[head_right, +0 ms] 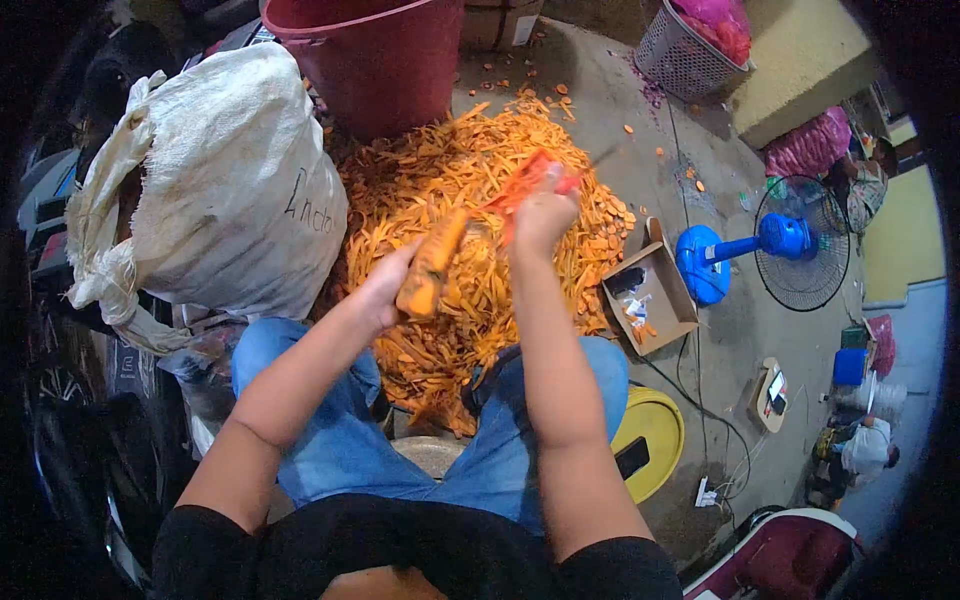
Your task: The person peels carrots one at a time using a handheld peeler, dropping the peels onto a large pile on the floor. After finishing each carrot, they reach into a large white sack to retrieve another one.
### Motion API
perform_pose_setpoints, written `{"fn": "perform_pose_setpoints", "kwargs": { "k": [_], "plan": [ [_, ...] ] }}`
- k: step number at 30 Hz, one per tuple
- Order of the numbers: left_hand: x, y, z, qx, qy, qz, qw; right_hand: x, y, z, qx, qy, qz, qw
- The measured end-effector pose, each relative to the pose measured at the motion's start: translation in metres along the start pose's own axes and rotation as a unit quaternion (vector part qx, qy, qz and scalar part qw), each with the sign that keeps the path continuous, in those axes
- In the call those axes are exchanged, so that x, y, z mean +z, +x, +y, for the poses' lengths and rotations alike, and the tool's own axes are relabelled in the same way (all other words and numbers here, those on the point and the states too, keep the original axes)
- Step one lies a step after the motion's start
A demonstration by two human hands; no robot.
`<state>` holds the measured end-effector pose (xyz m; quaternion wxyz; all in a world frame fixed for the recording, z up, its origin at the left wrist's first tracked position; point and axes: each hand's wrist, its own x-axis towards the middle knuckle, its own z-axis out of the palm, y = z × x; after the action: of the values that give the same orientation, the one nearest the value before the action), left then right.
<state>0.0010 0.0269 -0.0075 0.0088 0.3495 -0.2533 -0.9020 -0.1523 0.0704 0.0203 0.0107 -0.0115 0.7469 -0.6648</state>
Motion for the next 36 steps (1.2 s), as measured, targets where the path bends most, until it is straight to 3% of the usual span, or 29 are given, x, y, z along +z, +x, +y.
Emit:
{"fn": "perform_pose_setpoints", "kwargs": {
  "k": [2, 4, 6, 7, 10, 14, 17, 20, 22, 23, 28, 30, 31, 32, 34, 35, 36],
  "plan": [
    [-0.014, 0.01, 0.004, 0.022, -0.01, 0.026, 0.999, 0.014, -0.02, 0.021, -0.038, 0.121, -0.124, 0.984],
    [-0.004, 0.003, 0.01, 0.02, -0.041, 0.056, 0.997, 0.021, -0.051, 0.024, -0.051, 0.137, -0.184, 0.972],
    [-0.005, 0.007, 0.01, 0.054, -0.087, 0.01, 0.995, 0.017, -0.067, 0.022, -0.088, 0.074, -0.212, 0.971],
    [0.003, -0.001, 0.011, 0.056, -0.085, 0.053, 0.993, 0.015, -0.07, 0.02, -0.125, 0.011, -0.238, 0.963],
    [0.002, 0.004, 0.012, 0.063, -0.031, 0.049, 0.996, 0.016, -0.067, 0.016, -0.144, -0.05, -0.213, 0.965],
    [0.002, 0.01, 0.012, 0.071, -0.044, 0.041, 0.996, 0.024, -0.059, 0.025, -0.139, -0.009, -0.199, 0.97],
    [-0.001, 0.015, 0.012, 0.087, -0.064, 0.043, 0.993, 0.023, -0.053, 0.024, -0.107, -0.045, -0.255, 0.96],
    [-0.002, 0.015, 0.018, 0.075, -0.068, 0.071, 0.992, 0.015, -0.051, 0.004, -0.041, 0.075, -0.256, 0.963],
    [-0.002, 0.01, 0.02, 0.057, -0.062, 0.008, 0.996, 0.007, -0.044, -0.005, -0.052, 0.092, -0.243, 0.964],
    [-0.006, 0.016, 0.016, 0.051, -0.031, 0.015, 0.998, 0.002, -0.04, -0.009, -0.064, 0.043, -0.241, 0.968],
    [-0.014, 0.022, 0.003, 0.021, -0.044, -0.01, 0.999, 0.0, -0.03, 0.006, -0.065, 0.046, -0.218, 0.973],
    [-0.029, 0.031, -0.001, 0.01, -0.071, -0.101, 0.992, 0.004, -0.041, 0.014, 0.059, 0.034, -0.198, 0.978],
    [-0.02, 0.023, 0.003, 0.009, -0.071, -0.101, 0.992, 0.015, -0.049, 0.022, 0.085, 0.139, -0.19, 0.968],
    [-0.008, 0.014, 0.006, 0.022, -0.066, -0.052, 0.996, 0.014, -0.051, 0.027, 0.086, 0.137, -0.187, 0.969],
    [0.003, 0.007, 0.007, 0.036, -0.062, -0.004, 0.997, 0.01, -0.059, 0.011, -0.123, 0.02, -0.211, 0.97],
    [0.004, 0.006, 0.006, 0.04, -0.044, 0.01, 0.998, 0.011, -0.06, 0.01, -0.051, 0.06, -0.223, 0.972],
    [0.005, 0.004, 0.006, 0.046, -0.025, 0.024, 0.998, 0.012, -0.058, 0.013, -0.052, 0.06, -0.226, 0.971]
  ]
}}
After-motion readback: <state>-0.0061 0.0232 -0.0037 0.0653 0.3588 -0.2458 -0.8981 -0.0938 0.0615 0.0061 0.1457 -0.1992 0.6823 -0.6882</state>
